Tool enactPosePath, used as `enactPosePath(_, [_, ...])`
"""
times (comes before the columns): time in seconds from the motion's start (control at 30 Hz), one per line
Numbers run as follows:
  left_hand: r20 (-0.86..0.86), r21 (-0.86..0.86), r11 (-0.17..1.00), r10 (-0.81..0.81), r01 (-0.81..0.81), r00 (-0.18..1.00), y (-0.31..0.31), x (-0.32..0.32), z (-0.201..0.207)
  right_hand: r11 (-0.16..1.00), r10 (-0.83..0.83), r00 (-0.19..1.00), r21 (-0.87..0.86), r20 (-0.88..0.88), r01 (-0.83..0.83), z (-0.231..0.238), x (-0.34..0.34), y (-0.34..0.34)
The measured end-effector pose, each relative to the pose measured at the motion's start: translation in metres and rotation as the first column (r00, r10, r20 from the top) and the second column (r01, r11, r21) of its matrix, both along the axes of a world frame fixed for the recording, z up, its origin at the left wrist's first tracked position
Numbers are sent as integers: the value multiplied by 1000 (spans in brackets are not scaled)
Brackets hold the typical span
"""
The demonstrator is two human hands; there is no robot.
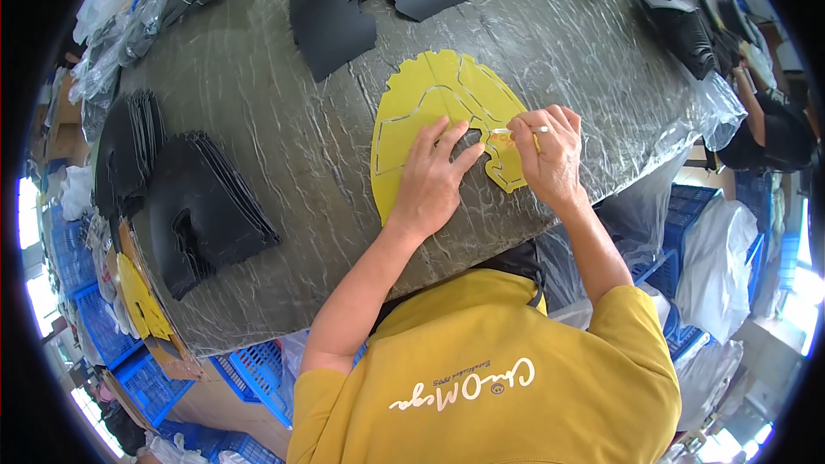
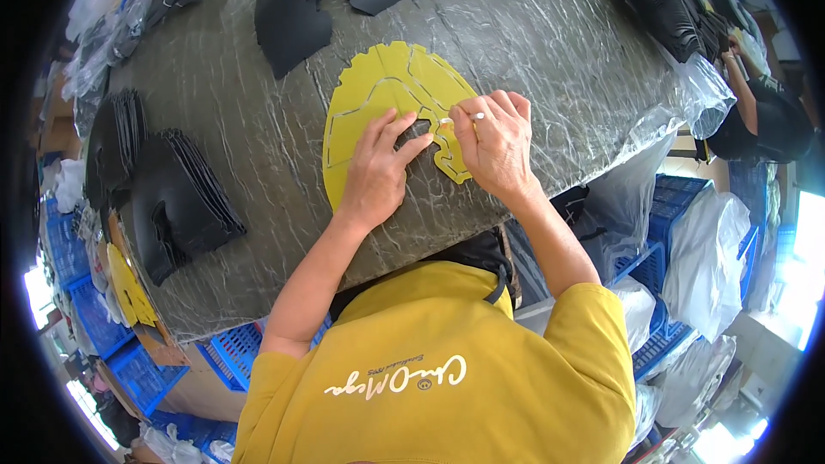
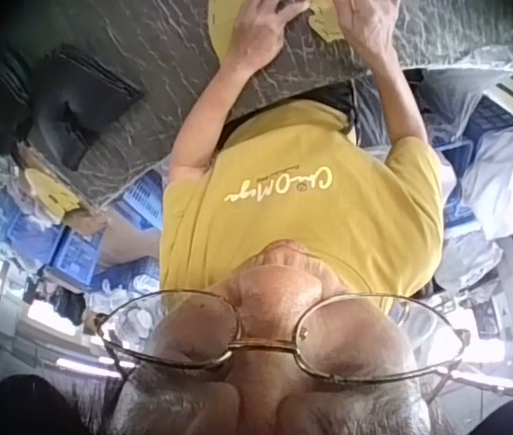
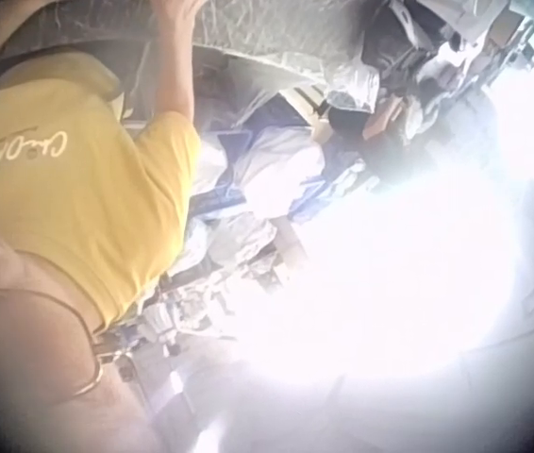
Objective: Tracing outlines on shoe components using a yellow template and a marking pen.
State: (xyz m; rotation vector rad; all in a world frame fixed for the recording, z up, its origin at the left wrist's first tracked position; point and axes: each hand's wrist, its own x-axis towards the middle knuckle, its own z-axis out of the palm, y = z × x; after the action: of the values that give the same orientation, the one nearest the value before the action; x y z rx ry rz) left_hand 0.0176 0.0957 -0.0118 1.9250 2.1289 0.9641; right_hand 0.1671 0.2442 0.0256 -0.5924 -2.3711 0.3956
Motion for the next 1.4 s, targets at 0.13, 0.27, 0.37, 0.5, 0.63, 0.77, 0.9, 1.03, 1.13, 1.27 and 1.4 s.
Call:
enactPosePath(0.13, [-16,8,1000,8,-8,1000,0,0,-1,1000,-2,1000,9,-2,2,-1,-1,-1])
enactPosePath(0.27, [-5,7,1000,7,-7,1000,1,1,-1,1000,-13,1000,-9,3,13,-1,1,-2])
enactPosePath(0.37, [-13,2,1000,6,-6,1000,0,1,-1,1000,-8,1000,4,12,7,-2,3,-3])
enactPosePath(0.5, [-24,-4,1000,8,-8,1000,-1,1,-1,1000,-4,1000,-2,6,4,-2,5,-4])
enactPosePath(0.63, [-31,-7,1000,8,-8,999,0,1,-1,1000,17,999,9,27,-17,-1,5,-7])
enactPosePath(0.77, [-31,-12,1000,5,-6,1000,0,1,-1,997,51,998,52,32,-52,4,2,-14])
enactPosePath(0.9, [-41,2,1000,10,-10,999,0,1,-2,996,77,997,41,22,-78,5,7,-14])
enactPosePath(1.03, [-35,7,1000,9,-9,999,1,1,-3,998,55,998,28,21,-56,1,12,-12])
enactPosePath(1.13, [-41,3,1000,9,-9,999,1,1,-4,999,36,999,19,23,-36,2,13,-13])
enactPosePath(1.27, [-52,-2,1000,7,-7,999,0,1,-4,999,34,999,18,21,-34,2,16,-14])
enactPosePath(1.4, [-56,1,1000,2,-2,998,1,1,-4,1000,13,999,9,36,-13,1,20,-15])
